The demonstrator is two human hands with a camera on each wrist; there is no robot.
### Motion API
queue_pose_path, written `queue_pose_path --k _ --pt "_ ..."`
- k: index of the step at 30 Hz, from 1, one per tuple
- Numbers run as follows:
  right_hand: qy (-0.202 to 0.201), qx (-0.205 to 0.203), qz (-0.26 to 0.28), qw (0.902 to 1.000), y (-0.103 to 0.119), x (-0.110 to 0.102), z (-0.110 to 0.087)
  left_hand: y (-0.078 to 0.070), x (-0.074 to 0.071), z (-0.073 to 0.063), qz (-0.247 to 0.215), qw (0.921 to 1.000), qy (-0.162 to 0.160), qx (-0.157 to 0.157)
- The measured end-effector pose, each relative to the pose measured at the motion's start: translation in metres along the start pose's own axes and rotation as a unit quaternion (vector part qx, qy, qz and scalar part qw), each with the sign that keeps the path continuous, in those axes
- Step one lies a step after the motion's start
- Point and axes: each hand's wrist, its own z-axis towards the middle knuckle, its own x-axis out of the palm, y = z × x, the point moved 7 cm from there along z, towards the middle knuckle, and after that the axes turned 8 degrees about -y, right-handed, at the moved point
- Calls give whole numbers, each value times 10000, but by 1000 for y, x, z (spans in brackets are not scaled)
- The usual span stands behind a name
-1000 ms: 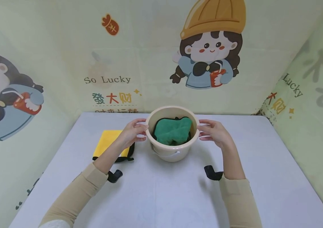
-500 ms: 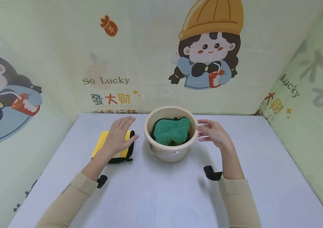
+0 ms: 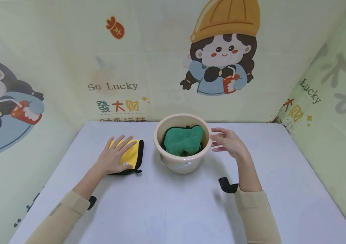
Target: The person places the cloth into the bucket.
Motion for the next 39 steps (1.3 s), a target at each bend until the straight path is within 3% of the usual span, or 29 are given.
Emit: queue_pose_path --k 10,17,25,29,33,39 --pt "65 26 -34 10000 1 1 0 5 22 -15 -233 9982 554 -24" --pt "70 43 28 10000 3 1 -1 2 30 -20 -600 9966 563 27" --pt "98 -2 26 9999 2 1 1 2 44 -24 -819 9926 889 -68" --pt "116 -16 29 9999 1 1 2 3 47 -24 -958 9925 750 -67" --pt "124 -20 58 9999 0 0 2 1 50 -23 -877 9947 526 136" --pt "140 1 108 9998 0 0 2 -3 51 -19 -651 9970 6 410"
